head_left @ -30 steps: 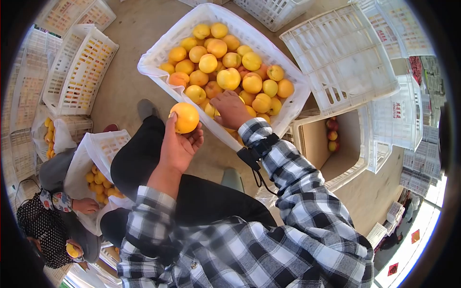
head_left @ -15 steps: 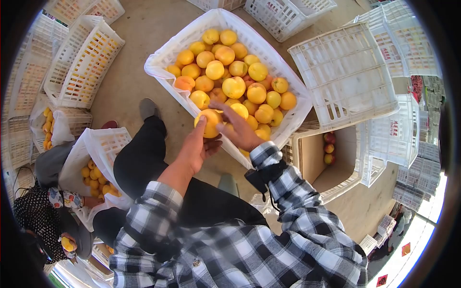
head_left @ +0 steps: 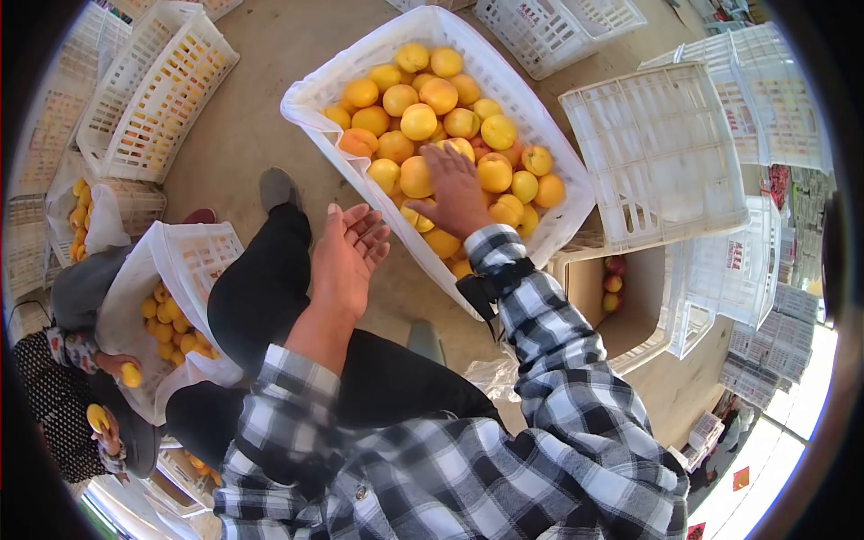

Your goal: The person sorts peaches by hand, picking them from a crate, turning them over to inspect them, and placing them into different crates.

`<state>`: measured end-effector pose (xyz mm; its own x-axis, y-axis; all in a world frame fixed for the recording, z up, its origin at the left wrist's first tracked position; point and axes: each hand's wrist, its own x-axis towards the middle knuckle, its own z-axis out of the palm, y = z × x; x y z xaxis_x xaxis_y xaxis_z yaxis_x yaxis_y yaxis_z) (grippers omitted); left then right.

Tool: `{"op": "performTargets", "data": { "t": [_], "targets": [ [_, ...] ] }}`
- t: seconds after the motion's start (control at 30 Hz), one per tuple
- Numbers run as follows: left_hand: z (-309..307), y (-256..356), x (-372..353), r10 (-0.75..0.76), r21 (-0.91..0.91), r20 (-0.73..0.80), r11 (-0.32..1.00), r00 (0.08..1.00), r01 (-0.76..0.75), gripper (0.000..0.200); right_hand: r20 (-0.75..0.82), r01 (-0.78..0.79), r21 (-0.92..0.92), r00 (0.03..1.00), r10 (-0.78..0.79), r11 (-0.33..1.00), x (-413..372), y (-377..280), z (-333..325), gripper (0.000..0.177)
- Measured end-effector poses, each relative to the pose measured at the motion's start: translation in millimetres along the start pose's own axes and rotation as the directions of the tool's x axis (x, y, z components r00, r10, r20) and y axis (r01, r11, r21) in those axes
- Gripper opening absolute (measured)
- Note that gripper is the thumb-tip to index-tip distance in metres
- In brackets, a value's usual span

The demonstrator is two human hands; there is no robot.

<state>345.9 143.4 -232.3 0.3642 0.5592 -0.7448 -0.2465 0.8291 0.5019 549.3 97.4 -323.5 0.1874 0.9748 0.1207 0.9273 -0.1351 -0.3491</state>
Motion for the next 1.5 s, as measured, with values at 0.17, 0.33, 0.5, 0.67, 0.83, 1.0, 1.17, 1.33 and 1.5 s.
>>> {"op": "performTargets", "data": {
  "t": [0.17,0.33,0.5,0.67,0.83,1.0,1.17,1.33,1.5],
  "targets": [
    [-3.0,3.2,-2.8,0.007,-0.077,0.048,0.997,0.999,-0.003,0.043,-0.056,-0.145,0.097,0.987,0.151,0.985,-15.5,9.9,-16.1,0.075],
    [-1.9,1.4,-2.6,0.036,-0.079,0.043,0.996,0.998,-0.032,0.041,-0.052,0.026,0.037,0.998,-0.024,0.999,0.8,-1.7,-5.9,0.075],
    [-5.4,4.1,-2.6,0.018,-0.089,0.021,0.996,1.0,-0.016,0.039,0.036,0.022,-0.066,0.999,-0.02,0.998,18.5,-11.6,13.6,0.07],
    [-10.1,7.2,-3.0,0.025,-0.096,0.054,0.995,0.998,-0.019,0.038,-0.06,0.004,0.136,0.998,0.004,0.991,30.4,-0.3,9.2,0.065],
    [-5.9,4.2,-3.6,-0.01,-0.079,0.106,0.997,0.994,0.019,0.039,-0.201,-0.206,0.161,0.951,0.237,0.965,71.5,13.1,10.5,0.062],
    [-3.0,9.3,-6.4,-0.013,-0.083,0.101,0.996,0.995,0.021,0.039,-0.01,-0.285,0.009,0.959,0.285,0.959,97.7,6.8,25.7,0.059],
    [-7.3,13.9,-4.2,-0.014,-0.076,0.105,0.997,0.994,0.022,0.039,-0.068,-0.281,0.139,0.954,0.293,0.95,96.8,8.6,22.7,0.058],
    [-2.0,19.5,-1.4,0.038,-0.19,-0.177,0.979,0.984,-0.072,0.039,0.029,-0.197,0.69,0.969,0.245,0.697,64.5,-41.6,-30.7,0.06],
    [-13.0,24.4,-4.8,0.029,-0.327,0.01,0.945,1.0,-0.024,0.036,0.162,-0.109,0.836,0.985,-0.052,0.538,19.8,-65.8,-55.4,0.072]
  ]
}}
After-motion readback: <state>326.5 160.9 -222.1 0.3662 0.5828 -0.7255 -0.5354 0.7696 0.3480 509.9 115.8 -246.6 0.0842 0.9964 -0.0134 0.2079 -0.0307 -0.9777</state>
